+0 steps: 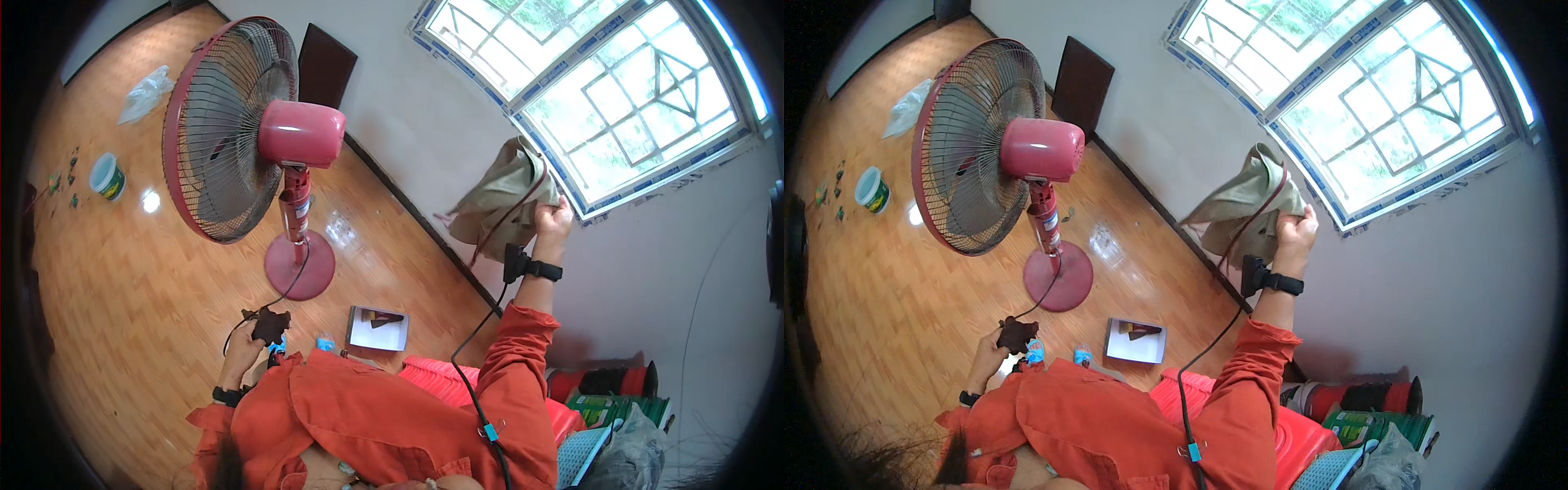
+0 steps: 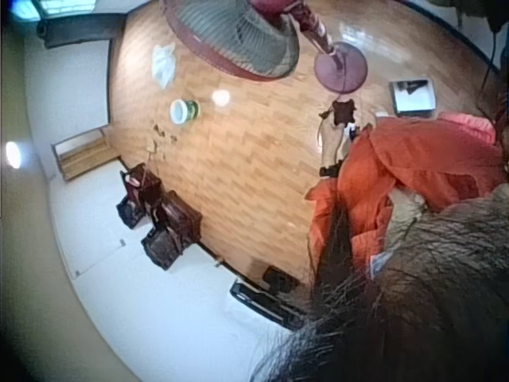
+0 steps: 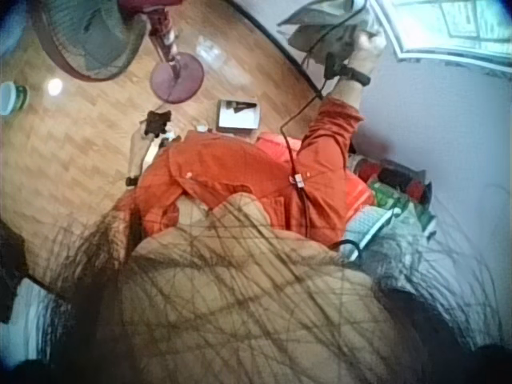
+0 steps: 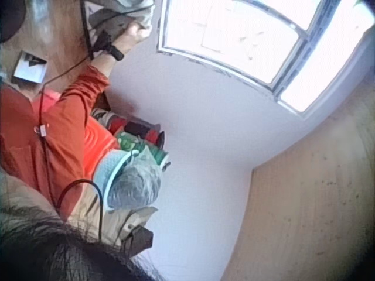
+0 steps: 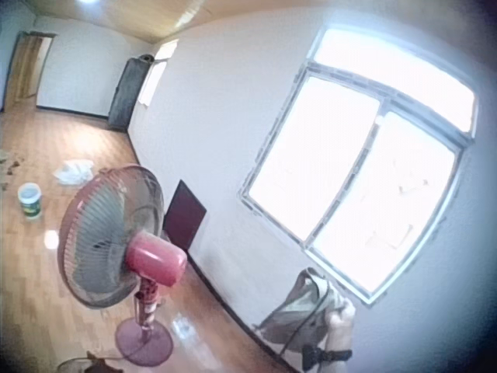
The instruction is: The person wipes down the wood surfaces of a chair with a cloth, sprays liquid from a bottle onto the wood, and continues wiping. Then, the person rinses and wrings a cloth in a bucket of water before wiping the cover of a standing fan.
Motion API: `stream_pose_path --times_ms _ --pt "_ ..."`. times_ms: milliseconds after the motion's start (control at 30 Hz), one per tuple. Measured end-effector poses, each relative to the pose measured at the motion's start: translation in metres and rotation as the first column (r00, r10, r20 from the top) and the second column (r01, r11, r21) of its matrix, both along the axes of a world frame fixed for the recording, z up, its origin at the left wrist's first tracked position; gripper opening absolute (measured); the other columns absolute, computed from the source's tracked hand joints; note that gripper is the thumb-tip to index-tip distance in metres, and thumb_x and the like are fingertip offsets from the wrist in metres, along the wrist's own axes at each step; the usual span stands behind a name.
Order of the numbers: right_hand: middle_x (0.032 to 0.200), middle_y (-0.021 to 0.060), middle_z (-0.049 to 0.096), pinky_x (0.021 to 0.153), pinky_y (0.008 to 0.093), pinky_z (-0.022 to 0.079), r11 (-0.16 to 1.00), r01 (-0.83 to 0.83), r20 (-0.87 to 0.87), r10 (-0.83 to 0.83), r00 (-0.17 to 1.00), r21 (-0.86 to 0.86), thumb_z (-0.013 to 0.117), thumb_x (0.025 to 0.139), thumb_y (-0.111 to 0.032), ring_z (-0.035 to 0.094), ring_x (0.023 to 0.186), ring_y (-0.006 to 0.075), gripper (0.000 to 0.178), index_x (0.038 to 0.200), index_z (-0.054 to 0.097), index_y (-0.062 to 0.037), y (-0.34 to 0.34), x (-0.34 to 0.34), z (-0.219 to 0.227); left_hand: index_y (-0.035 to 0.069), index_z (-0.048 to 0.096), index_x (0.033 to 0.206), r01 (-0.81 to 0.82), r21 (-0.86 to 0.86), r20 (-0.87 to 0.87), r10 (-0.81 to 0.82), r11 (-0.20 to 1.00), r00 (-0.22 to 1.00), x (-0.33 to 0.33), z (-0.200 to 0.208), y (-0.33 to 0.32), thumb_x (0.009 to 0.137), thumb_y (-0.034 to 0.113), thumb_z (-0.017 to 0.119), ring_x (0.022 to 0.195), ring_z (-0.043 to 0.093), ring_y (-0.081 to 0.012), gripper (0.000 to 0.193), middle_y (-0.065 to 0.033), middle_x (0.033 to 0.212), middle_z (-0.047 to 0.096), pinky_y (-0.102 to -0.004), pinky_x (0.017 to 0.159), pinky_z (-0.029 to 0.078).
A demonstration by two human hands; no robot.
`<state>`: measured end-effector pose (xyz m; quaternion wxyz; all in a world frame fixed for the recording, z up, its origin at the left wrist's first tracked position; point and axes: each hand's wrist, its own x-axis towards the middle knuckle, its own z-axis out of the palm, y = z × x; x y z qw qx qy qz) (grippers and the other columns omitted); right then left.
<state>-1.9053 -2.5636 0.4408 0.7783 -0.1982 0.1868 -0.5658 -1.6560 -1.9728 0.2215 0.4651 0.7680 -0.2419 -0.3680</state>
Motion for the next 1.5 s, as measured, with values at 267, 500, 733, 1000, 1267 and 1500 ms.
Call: stream_pose_path --times_ms 267,500,733,1000,1267,1500 --pt "0.111 0.0171 0.058 0.091 0.0386 0.047 0.931 -0.235 -0.735 -0.049 0.676 -0.279 0.044 0.083 -0.004 0.057 0.104 0.0295 0.029 0.11 0.052 0.0037 0.011 -0.021 -0.001 0.0 0.059 0.105 -0.024 -0.081 -0.113 0.014 0.996 0.993 -0.007 0.003 -0.005 0.068 -0.006 0.048 0.061 0.05 -0.0077 0.039 0.001 0.075 0.056 -0.0222 0.054 0.041" --pt "0.09 0.0137 0.065 0.07 0.0403 0.05 0.606 -0.787 -0.385 -0.759 -0.526 -0.12 0.049 0.081 -0.013 0.062 0.084 0.0338 0.016 0.087 0.063 -0.0141 0.07 -0.049 -0.079 -0.001 0.059 0.105 0.01 -0.04 -0.085 -0.014 0.999 0.996 -0.011 -0.004 -0.001 0.068 -0.004 0.049 0.064 0.051 -0.0084 0.039 -0.0018 0.076 0.058 -0.0232 0.059 0.042" --pt "0.095 0.0102 0.065 0.072 0.0399 0.049 0.581 -0.629 -0.385 -0.814 -0.436 -0.517 0.048 0.08 -0.004 0.062 0.086 0.0318 0.014 0.084 0.06 -0.0092 0.079 -0.078 -0.084 0.001 0.06 0.102 0.102 0.064 0.019 -0.104 0.993 0.994 -0.013 0.003 -0.011 0.068 -0.002 0.051 0.064 0.055 -0.016 0.035 -0.0111 0.072 0.061 -0.0286 0.062 0.044" --pt "0.098 0.0029 0.06 0.077 0.0289 0.05 0.865 0.169 -0.64 -0.468 0.609 -0.472 0.048 0.091 -0.011 0.057 0.087 0.013 0.021 0.109 0.058 -0.0052 0.103 -0.141 -0.114 0.002 0.061 0.105 0.109 0.073 0.047 -0.113 0.991 0.993 -0.015 0.01 -0.022 0.068 -0.003 0.053 0.063 0.056 -0.015 0.038 -0.0095 0.072 0.062 -0.0288 0.061 0.044" --pt "0.101 0.0046 0.059 0.078 0.0307 0.051 0.992 0.122 -0.486 -0.097 0.868 0.021 0.049 0.092 -0.019 0.059 0.088 0.0149 0.026 0.113 0.054 -0.0038 0.116 -0.161 -0.157 0.002 0.062 0.106 0.098 0.112 -0.018 -0.097 0.989 0.995 -0.014 0.008 -0.032 0.069 -0.005 0.052 0.059 0.051 -0.0096 0.039 -0.0053 0.069 0.059 -0.0254 0.056 0.041" --pt "0.102 0.0054 0.059 0.078 0.0314 0.051 0.996 0.016 -0.572 -0.062 0.818 -0.086 0.05 0.092 -0.021 0.059 0.088 0.0158 0.028 0.114 0.053 -0.0031 0.13 -0.096 -0.162 -0.001 0.059 0.104 0.088 0.014 0.043 -0.089 0.996 0.995 -0.02 0.002 -0.02 0.068 -0.002 0.051 0.062 0.058 -0.0176 0.037 -0.0128 0.071 0.062 -0.0291 0.058 0.044"
